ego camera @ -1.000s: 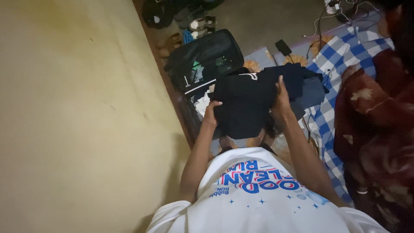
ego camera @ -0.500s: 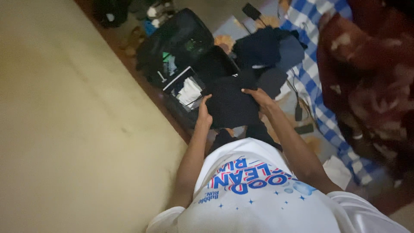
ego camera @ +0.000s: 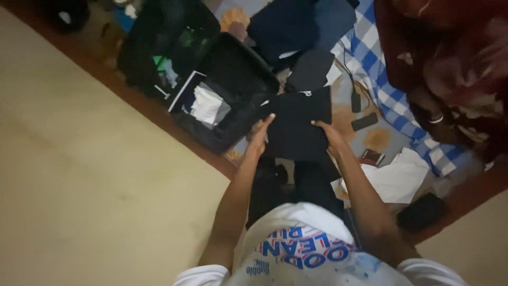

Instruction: Packing a suitcase by folding and placing clothes inside.

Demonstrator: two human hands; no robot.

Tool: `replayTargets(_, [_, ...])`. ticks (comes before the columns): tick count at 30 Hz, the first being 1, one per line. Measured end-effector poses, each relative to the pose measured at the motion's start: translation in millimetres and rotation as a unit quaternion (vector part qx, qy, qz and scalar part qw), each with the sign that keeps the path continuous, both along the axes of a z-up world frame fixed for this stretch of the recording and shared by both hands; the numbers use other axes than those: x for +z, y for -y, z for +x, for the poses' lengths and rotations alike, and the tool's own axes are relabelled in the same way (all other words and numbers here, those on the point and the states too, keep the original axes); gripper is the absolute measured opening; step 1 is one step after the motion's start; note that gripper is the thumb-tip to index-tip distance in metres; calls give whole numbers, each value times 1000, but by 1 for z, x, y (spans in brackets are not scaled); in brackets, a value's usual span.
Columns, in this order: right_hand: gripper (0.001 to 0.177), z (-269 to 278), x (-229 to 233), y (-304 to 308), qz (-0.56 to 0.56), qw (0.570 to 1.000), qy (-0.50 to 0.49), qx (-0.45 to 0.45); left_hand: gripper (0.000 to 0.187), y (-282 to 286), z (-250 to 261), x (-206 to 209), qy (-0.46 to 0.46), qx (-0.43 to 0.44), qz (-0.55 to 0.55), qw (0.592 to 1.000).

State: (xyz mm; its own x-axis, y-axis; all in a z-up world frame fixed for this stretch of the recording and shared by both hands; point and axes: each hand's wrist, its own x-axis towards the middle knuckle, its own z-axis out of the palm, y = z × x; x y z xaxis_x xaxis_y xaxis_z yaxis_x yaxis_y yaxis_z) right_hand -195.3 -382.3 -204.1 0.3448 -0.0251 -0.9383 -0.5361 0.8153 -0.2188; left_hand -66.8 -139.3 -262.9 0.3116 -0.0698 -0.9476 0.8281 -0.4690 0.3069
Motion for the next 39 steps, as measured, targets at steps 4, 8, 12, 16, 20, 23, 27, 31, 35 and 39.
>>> replayTargets(4, [37, -52, -73, 32, -5, 997, 31, -72, 99, 74, 22, -4, 8, -102, -68, 992])
replayTargets(8, [47, -37, -61, 67, -100, 984, -101, -107, 100, 133, 15, -54, -37, -109, -183, 976])
replayTargets(12, [58, -64, -131, 93, -130, 972, -56, -185, 99, 179, 5, -142, -46, -177, -166, 969])
replayTargets(16, [64, -64, -205, 121, -152, 968, -42, -194, 108, 216, 1, -240, -100, -195, -95, 971])
replayTargets(20, [72, -57, -310, 137, -121, 971, -92, -187, 112, 235, 10, -349, -130, -203, -20, 970])
replayTargets(23, [78, -8, -332, 147, -119, 978, -64, -161, 111, 235, 32, -401, -121, -184, -4, 975])
replayTargets(27, [84, 12, -433, 143, -129, 984, -35, -118, 102, 222, 75, -474, 18, -255, -8, 967])
replayTargets(31, [87, 26, -484, 126, -224, 973, -52, 34, 91, 209, 82, -504, 85, -248, -3, 965])
replayTargets(35, [79, 17, -517, 115, -286, 958, 0, 15, 82, 208, 90, -511, 10, -112, -13, 994])
replayTargets(39, [85, 31, -466, 124, -320, 946, -8, 50, 68, 184, 71, -564, 124, -100, -108, 981])
